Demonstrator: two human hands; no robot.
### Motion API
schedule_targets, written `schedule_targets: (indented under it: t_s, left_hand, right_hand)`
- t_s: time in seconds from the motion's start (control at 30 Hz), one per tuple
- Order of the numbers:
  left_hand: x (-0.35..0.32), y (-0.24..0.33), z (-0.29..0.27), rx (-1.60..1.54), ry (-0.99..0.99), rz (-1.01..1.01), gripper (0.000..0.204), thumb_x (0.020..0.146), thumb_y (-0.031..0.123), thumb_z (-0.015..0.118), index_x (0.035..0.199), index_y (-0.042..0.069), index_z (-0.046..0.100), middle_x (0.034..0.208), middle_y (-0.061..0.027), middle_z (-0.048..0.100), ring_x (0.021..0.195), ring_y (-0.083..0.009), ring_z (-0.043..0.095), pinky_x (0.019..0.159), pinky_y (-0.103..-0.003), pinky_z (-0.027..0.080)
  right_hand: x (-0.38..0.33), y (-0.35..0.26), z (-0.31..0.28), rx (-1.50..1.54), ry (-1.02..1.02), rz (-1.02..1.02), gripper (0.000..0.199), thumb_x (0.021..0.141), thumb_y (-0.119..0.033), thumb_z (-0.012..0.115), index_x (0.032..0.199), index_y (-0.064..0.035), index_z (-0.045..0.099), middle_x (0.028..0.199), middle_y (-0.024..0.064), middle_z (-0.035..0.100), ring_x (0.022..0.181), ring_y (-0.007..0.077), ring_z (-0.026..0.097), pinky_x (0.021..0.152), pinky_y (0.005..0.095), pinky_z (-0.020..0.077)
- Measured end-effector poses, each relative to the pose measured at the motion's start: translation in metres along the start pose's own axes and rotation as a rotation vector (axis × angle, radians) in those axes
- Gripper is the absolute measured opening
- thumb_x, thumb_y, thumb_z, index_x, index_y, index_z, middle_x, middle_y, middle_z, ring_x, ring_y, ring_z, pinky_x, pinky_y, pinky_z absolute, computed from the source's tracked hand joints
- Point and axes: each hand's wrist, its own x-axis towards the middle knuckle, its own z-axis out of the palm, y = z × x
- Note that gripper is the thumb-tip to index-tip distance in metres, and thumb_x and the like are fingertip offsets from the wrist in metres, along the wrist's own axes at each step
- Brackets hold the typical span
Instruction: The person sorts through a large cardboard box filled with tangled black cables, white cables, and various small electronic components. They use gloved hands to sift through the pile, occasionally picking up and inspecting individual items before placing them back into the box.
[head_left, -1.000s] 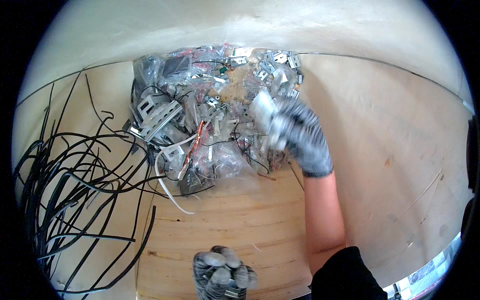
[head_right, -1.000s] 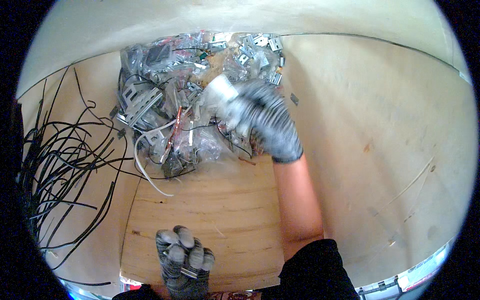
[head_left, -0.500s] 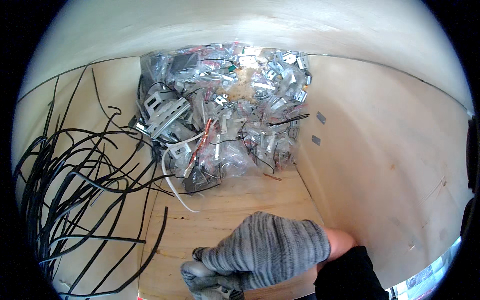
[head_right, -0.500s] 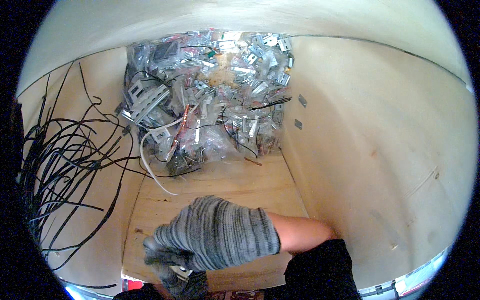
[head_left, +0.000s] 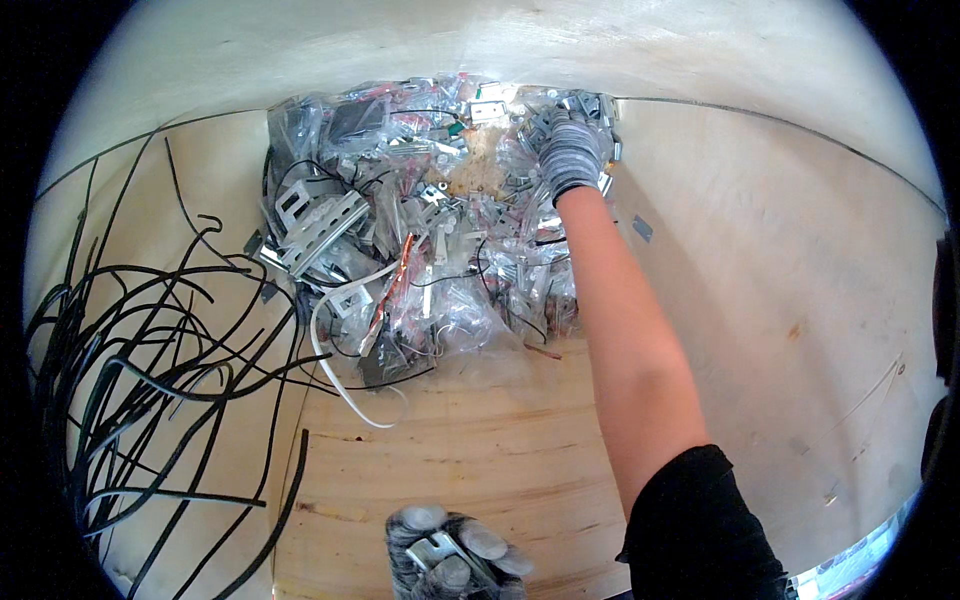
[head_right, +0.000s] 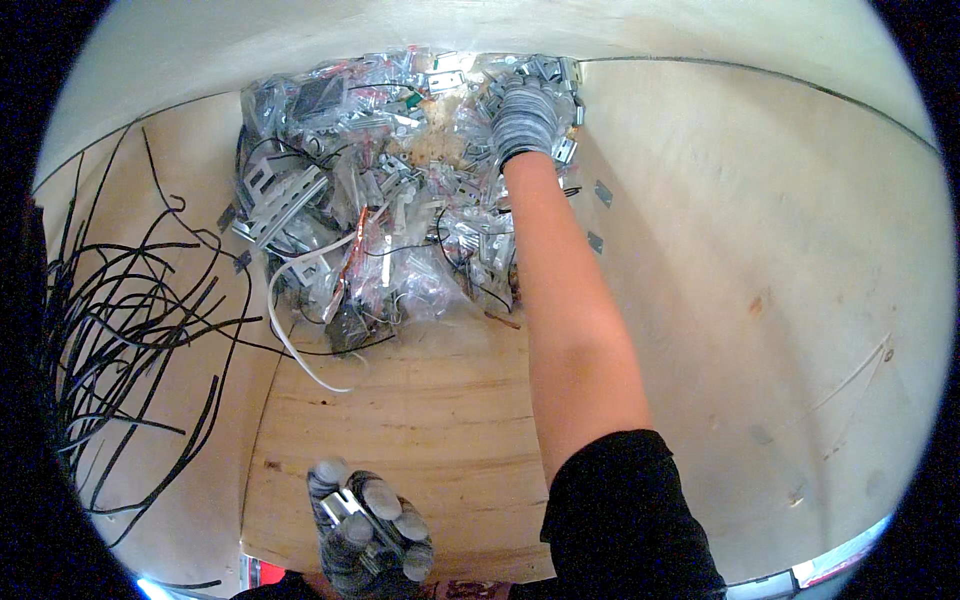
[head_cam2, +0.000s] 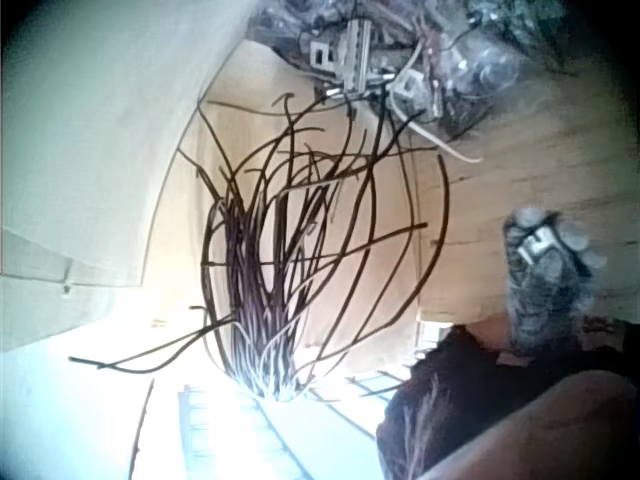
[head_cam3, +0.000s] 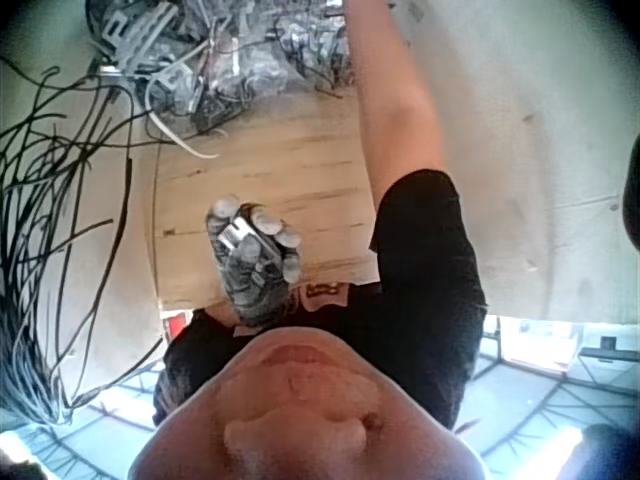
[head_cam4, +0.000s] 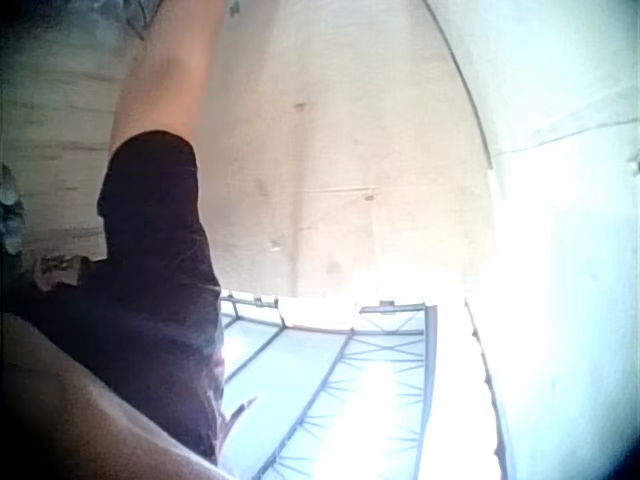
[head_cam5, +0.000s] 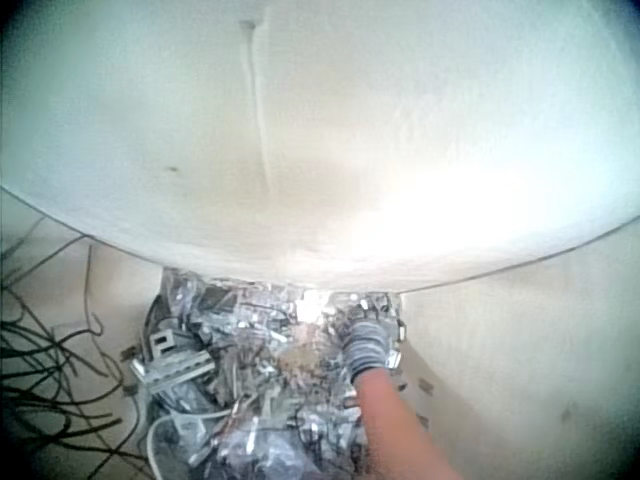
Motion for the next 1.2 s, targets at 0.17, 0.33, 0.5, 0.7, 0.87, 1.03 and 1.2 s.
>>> schedule_targets:
  t_s: [0.17, 0.33, 0.5, 0.7, 0.87, 1.03, 1.2]
  left_hand:
    - [0.002, 0.002, -0.001, 0.001, 0.004, 0.002, 0.019, 0.089, 0.015, 0.059, 0.105, 0.008, 0.05, 0.095, -0.0094, 0.055, 0.065, -0.0154, 0.057, 0.051, -0.029, 0.051]
    - [0.003, 0.005, 0.001, 0.004, -0.001, -0.014, 0.019, 0.089, 0.014, 0.06, 0.105, 0.009, 0.05, 0.095, -0.0094, 0.055, 0.065, -0.0156, 0.058, 0.051, -0.029, 0.051]
    - [0.002, 0.007, 0.002, 0.008, 0.013, 0.001, 0.019, 0.089, 0.014, 0.06, 0.105, 0.009, 0.051, 0.095, -0.0093, 0.055, 0.065, -0.0158, 0.058, 0.051, -0.029, 0.051]
    - [0.0, 0.008, 0.003, 0.011, 0.005, -0.008, 0.019, 0.089, 0.014, 0.06, 0.105, 0.009, 0.051, 0.096, -0.0092, 0.055, 0.066, -0.0161, 0.058, 0.052, -0.029, 0.051]
    - [-0.002, 0.006, 0.003, 0.008, 0.004, -0.002, 0.019, 0.088, 0.014, 0.061, 0.105, 0.009, 0.051, 0.096, -0.0092, 0.054, 0.067, -0.0163, 0.059, 0.052, -0.029, 0.052]
    - [-0.003, 0.007, 0.002, 0.003, -0.008, -0.024, 0.02, 0.088, 0.014, 0.061, 0.104, 0.009, 0.051, 0.096, -0.0091, 0.054, 0.067, -0.0166, 0.059, 0.052, -0.029, 0.052]
    - [-0.004, 0.008, 0.001, 0.01, 0.001, -0.017, 0.02, 0.088, 0.013, 0.062, 0.104, 0.009, 0.052, 0.096, -0.009, 0.054, 0.068, -0.0168, 0.059, 0.052, -0.029, 0.052]
  right_hand:
    - [-0.01, -0.012, 0.01, 0.061, 0.1, 0.035, 0.039, 0.077, -0.011, 0.065, 0.116, -0.0072, 0.058, 0.109, 0.0144, 0.063, 0.101, 0.0305, 0.059, 0.088, 0.0399, 0.0461]
    - [-0.032, 0.01, 0.014, 0.965, 0.111, 0.098, 0.031, 0.08, -0.008, 0.065, 0.11, -0.0065, 0.06, 0.099, 0.0067, 0.064, 0.088, 0.0222, 0.061, 0.08, 0.0327, 0.049]
    - [-0.065, 0.029, -0.014, 1.948, -0.419, 0.306, 0.024, 0.09, -0.013, 0.059, 0.112, -0.0038, 0.058, 0.089, 0.0049, 0.061, 0.071, 0.0114, 0.055, 0.061, 0.0233, 0.0474]
    - [-0.083, 0.025, -0.059, 1.994, -0.505, 0.383, 0.027, 0.088, -0.016, 0.062, 0.112, -0.0031, 0.058, 0.09, 0.0039, 0.062, 0.07, 0.0117, 0.056, 0.057, 0.0224, 0.0486]
    - [-0.094, 0.017, -0.063, 2.067, -0.521, 0.399, 0.03, 0.086, -0.014, 0.063, 0.114, -0.0042, 0.057, 0.093, 0.0052, 0.062, 0.073, 0.0125, 0.058, 0.06, 0.0239, 0.0498]
    - [-0.093, 0.02, -0.043, 1.3, -0.212, 0.332, 0.031, 0.085, -0.01, 0.061, 0.114, -0.0019, 0.056, 0.094, 0.0023, 0.061, 0.08, 0.0133, 0.059, 0.071, 0.025, 0.0495]
    - [-0.074, -0.003, -0.04, 0.539, 0.329, 0.07, 0.036, 0.076, -0.009, 0.066, 0.11, -0.002, 0.058, 0.101, 0.0124, 0.061, 0.095, 0.0259, 0.058, 0.087, 0.0349, 0.0462]
